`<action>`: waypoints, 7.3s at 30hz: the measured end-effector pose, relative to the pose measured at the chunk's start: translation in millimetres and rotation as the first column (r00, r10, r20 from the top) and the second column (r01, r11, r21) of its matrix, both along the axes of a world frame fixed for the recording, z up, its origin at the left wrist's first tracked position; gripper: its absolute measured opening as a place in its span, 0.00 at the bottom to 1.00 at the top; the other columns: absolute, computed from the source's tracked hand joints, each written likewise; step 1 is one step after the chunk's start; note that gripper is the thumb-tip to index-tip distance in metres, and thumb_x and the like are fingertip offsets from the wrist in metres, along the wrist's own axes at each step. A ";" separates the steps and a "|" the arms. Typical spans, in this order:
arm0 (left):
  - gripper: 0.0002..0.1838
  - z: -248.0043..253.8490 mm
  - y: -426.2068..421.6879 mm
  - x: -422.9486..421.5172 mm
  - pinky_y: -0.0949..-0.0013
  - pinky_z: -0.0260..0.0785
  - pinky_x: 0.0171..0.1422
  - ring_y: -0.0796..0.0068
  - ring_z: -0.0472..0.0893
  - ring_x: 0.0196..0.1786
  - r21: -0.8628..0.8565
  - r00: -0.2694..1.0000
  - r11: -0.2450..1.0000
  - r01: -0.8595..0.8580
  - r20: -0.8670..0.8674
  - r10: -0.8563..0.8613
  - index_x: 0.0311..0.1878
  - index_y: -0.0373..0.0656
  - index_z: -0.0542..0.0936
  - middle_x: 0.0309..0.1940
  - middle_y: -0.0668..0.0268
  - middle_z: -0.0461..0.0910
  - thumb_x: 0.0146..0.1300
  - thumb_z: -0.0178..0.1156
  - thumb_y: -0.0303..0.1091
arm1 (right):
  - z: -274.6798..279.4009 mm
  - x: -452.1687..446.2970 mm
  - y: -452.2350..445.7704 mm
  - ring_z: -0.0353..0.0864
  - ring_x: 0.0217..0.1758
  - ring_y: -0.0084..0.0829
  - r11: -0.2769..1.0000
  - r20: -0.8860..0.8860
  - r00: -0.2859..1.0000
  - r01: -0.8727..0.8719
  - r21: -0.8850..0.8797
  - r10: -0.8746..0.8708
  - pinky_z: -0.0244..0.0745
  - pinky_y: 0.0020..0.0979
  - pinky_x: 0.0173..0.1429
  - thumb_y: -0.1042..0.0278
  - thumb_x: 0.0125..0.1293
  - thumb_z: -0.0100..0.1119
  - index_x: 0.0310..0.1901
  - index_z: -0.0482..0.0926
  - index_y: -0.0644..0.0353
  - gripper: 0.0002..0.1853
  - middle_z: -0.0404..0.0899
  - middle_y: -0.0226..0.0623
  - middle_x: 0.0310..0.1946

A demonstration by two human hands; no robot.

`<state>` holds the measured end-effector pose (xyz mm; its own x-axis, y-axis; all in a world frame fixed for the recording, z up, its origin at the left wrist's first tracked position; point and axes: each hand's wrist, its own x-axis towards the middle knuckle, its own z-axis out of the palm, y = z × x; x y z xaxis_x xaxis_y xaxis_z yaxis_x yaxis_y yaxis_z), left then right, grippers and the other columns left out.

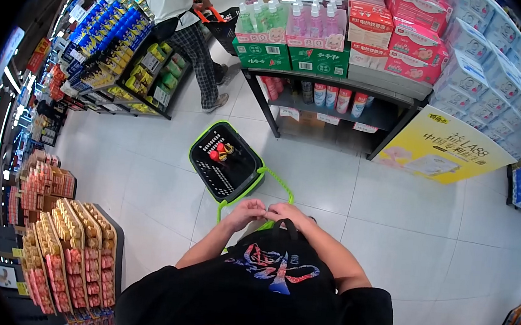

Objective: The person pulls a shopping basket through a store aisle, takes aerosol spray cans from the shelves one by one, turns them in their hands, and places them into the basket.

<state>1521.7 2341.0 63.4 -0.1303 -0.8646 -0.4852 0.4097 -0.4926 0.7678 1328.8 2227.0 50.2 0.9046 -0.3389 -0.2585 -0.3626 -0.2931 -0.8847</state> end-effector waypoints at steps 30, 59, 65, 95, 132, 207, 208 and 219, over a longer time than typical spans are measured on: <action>0.06 -16.6 14.2 -6.7 0.75 0.73 0.46 0.80 0.80 0.37 0.072 0.999 0.996 0.043 0.004 -0.044 0.41 0.45 0.80 0.35 0.71 0.82 0.66 0.68 0.30 | -3.1 -4.9 5.8 0.82 0.35 0.36 0.998 -0.025 0.998 -0.055 -0.005 0.055 0.75 0.37 0.40 0.44 0.69 0.61 0.42 0.82 0.62 0.23 0.83 0.42 0.30; 0.39 -54.2 139.9 43.9 0.49 0.70 0.67 0.37 0.76 0.61 0.252 0.306 0.684 -0.685 0.951 -0.043 0.61 0.26 0.70 0.58 0.36 0.74 0.50 0.70 0.41 | 51.1 28.7 14.0 0.84 0.34 0.37 0.973 -0.035 0.973 -0.231 -0.013 0.230 0.76 0.36 0.40 0.57 0.68 0.62 0.40 0.81 0.63 0.15 0.84 0.42 0.30; 0.34 -101.6 177.6 68.4 0.48 0.78 0.55 0.42 0.83 0.50 0.238 0.308 0.566 -0.790 0.951 0.031 0.59 0.23 0.69 0.45 0.37 0.79 0.53 0.68 0.34 | 33.4 53.5 12.4 0.86 0.44 0.47 0.963 -0.127 0.955 -0.258 0.084 0.267 0.78 0.43 0.47 0.52 0.66 0.64 0.42 0.83 0.59 0.17 0.86 0.47 0.36; 0.15 -88.3 110.7 394.3 0.56 0.80 0.35 0.51 0.88 0.28 0.325 0.563 0.791 -0.519 0.826 0.030 0.45 0.25 0.79 0.30 0.41 0.84 0.56 0.54 0.22 | -12.4 336.3 15.9 0.87 0.43 0.42 0.950 -0.279 0.908 -0.295 0.102 0.312 0.79 0.40 0.48 0.47 0.60 0.63 0.42 0.86 0.62 0.23 0.87 0.47 0.36; 0.31 -111.0 -340.3 850.3 0.63 0.81 0.37 0.62 0.87 0.27 0.340 0.536 0.937 -0.080 0.807 -0.247 0.70 0.34 0.71 0.39 0.52 0.86 0.60 0.50 0.21 | -33.7 737.5 -320.7 0.83 0.40 0.28 0.776 -0.341 0.909 0.031 0.630 0.241 0.77 0.32 0.43 0.48 0.62 0.70 0.61 0.78 0.60 0.31 0.84 0.35 0.41; 0.24 -366.4 -39.4 780.2 0.62 0.74 0.60 0.60 0.82 0.54 0.764 0.777 0.642 -0.054 0.436 -0.454 0.62 0.35 0.76 0.54 0.54 0.81 0.79 0.47 0.47 | -449.3 506.7 -492.5 0.48 0.79 0.65 0.190 -0.188 0.044 0.384 -0.903 -0.981 0.49 0.56 0.80 0.70 0.59 0.63 0.73 0.51 0.74 0.44 0.51 0.68 0.73; 0.23 -372.3 -39.1 781.0 0.62 0.72 0.64 0.59 0.81 0.56 0.697 0.416 0.654 0.292 0.523 -0.744 0.62 0.33 0.76 0.55 0.54 0.80 0.79 0.47 0.43 | -447.6 509.7 -500.8 0.48 0.78 0.65 0.165 -0.158 0.051 0.319 -0.933 -0.986 0.48 0.57 0.80 0.70 0.58 0.64 0.73 0.50 0.73 0.45 0.51 0.67 0.73; 0.25 -350.5 -150.1 788.4 0.64 0.66 0.69 0.62 0.76 0.61 0.609 0.909 0.788 0.094 0.269 -0.317 0.67 0.29 0.73 0.60 0.52 0.75 0.77 0.46 0.38 | -438.1 506.1 -542.2 0.68 0.58 0.62 -0.072 0.086 0.062 0.188 -0.980 -0.994 0.59 0.57 0.66 0.71 0.54 0.64 0.61 0.65 0.73 0.33 0.69 0.63 0.53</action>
